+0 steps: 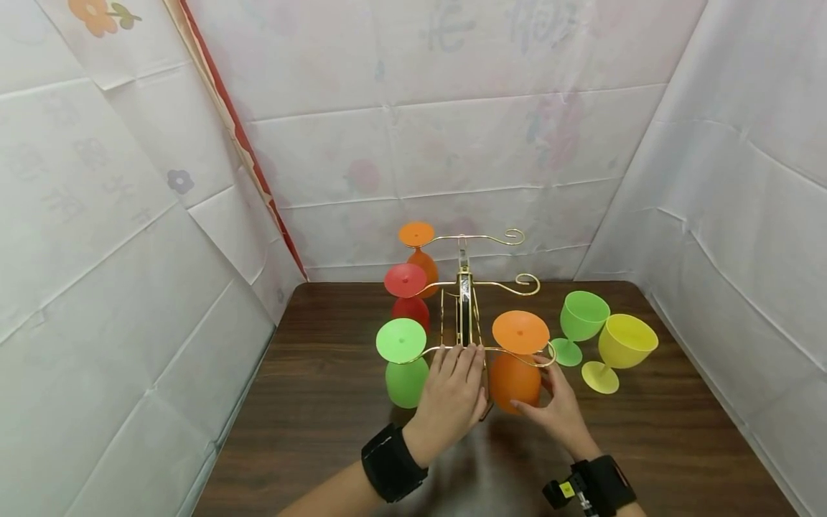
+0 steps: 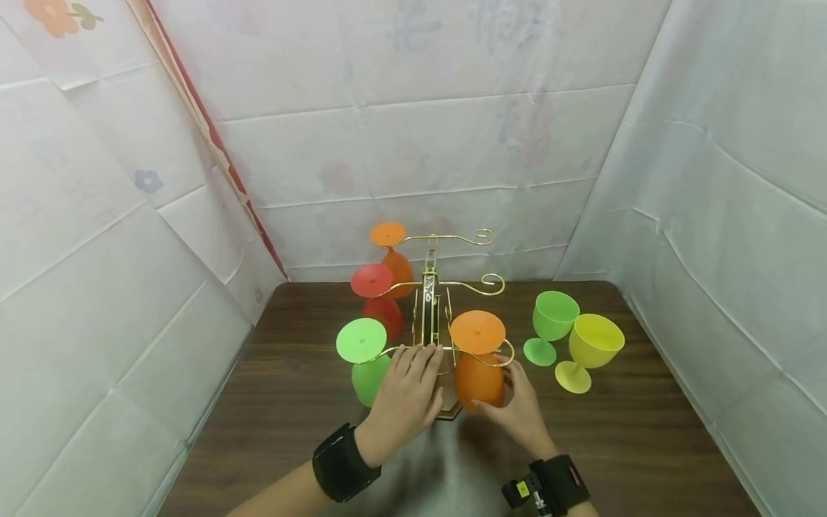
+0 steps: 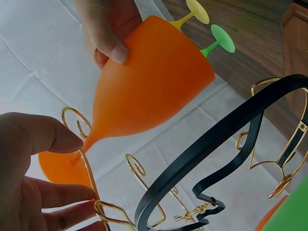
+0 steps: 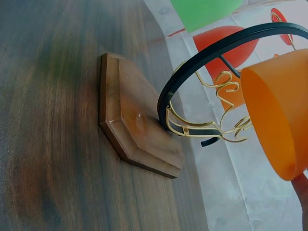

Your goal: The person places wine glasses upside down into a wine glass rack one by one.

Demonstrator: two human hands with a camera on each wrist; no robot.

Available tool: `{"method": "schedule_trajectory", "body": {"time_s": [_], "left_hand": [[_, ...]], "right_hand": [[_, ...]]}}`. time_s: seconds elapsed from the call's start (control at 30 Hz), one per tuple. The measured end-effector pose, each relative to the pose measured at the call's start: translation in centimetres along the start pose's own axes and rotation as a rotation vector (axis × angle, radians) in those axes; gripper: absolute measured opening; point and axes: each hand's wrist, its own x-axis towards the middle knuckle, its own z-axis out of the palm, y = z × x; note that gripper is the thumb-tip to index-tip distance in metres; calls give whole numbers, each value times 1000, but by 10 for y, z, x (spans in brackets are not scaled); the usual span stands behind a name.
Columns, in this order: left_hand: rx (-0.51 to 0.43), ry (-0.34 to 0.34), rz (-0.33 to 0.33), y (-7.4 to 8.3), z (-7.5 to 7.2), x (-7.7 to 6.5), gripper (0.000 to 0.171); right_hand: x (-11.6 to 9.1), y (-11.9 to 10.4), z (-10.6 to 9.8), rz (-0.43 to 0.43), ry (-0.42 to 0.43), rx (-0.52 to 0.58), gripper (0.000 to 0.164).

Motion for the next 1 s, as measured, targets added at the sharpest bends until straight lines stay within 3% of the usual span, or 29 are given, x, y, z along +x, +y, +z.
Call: {"method": "schedule_trajectory", "body": {"time_s": [0.33, 0.6, 1.0], "left_hand": [[14, -8, 2, 1, 2, 0, 50], [7, -1, -4, 0, 2, 0, 55], [10, 3, 1, 1, 2, 0, 54]], "right_hand": [[-10, 10, -9, -70, 3, 64, 80], [-14, 43, -17, 3, 23, 125, 81], [-12, 50, -18, 58, 29, 86, 77]]}}
